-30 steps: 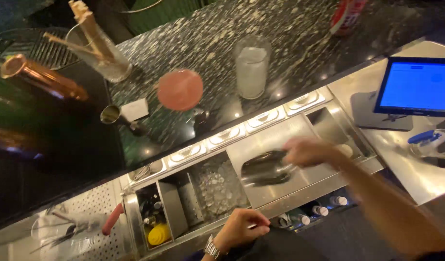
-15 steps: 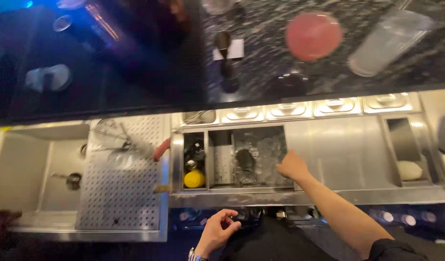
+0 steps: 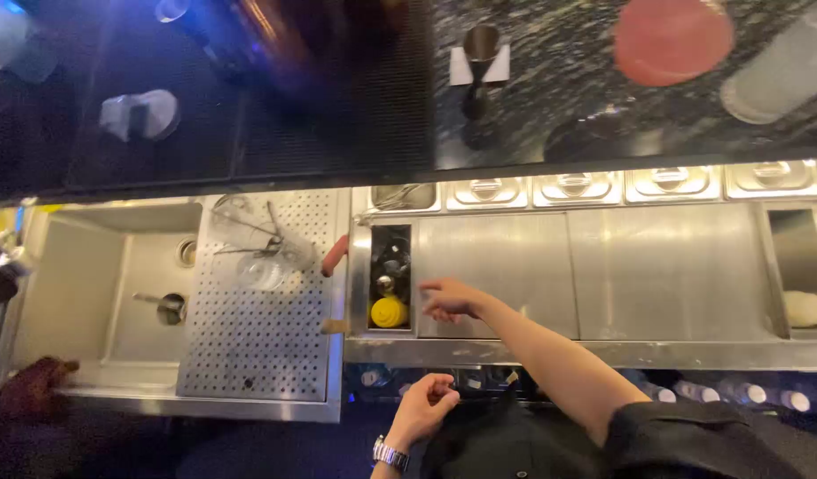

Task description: Preparing and garnishing multiple cocktails behind a bar counter.

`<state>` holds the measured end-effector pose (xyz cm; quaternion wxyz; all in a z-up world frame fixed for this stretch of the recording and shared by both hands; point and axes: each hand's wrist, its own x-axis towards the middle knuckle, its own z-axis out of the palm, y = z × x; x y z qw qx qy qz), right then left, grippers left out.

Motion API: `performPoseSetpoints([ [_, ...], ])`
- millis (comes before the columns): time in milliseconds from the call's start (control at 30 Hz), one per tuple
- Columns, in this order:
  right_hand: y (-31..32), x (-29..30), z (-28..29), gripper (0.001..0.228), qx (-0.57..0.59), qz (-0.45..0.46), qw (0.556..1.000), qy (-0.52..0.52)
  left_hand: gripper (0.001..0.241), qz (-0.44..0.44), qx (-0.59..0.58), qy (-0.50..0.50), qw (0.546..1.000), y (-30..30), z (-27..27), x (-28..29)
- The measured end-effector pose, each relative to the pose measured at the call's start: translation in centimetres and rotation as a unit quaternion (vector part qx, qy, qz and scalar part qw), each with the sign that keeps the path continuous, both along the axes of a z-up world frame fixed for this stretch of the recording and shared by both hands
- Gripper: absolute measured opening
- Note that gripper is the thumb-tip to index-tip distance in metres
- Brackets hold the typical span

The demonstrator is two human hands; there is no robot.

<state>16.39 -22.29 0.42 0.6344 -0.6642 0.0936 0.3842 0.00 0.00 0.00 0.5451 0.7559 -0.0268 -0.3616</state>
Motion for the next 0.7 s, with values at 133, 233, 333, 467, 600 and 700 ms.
performPoseSetpoints([
  [133,-11.6,-5.7,0.1,0.05,-0.059,-0.12,0.991,0.003,0.038,-0.064,0.023,-0.009,0.998,-2.7,0.5,1.3],
  [233,-26.4,-11.6,-0.6,0.024,-0.01,-0.443,0.897,-0.016,0.039,-0.096,0.026,-0.015,0.995,-5.1,-4.5,2.3],
  [333,-40.6,-17.0,4.1,0.015,-0.158,-0.648,0.707,-0.236,0.039,-0.085,-0.02,0.063,0.994,-8.1,-13.1,1.3],
  [467,-56.1,-16.4,15.2,0.013,-0.376,-0.603,0.513,-0.482,0.048,-0.006,0.009,0.031,0.999,-17.0,-16.8,-0.7],
  [600,-68.2,-10.2,19.2,0.089,-0.445,-0.529,0.48,-0.541,0.054,-0.025,0.037,0.076,0.996,-22.9,-14.9,-2.9],
  [700,-73.5,-5.3,18.9,0.115,-0.345,-0.471,0.557,-0.591,0.056,-0.12,-0.034,0.055,0.991,-29.2,-8.6,-2.7],
])
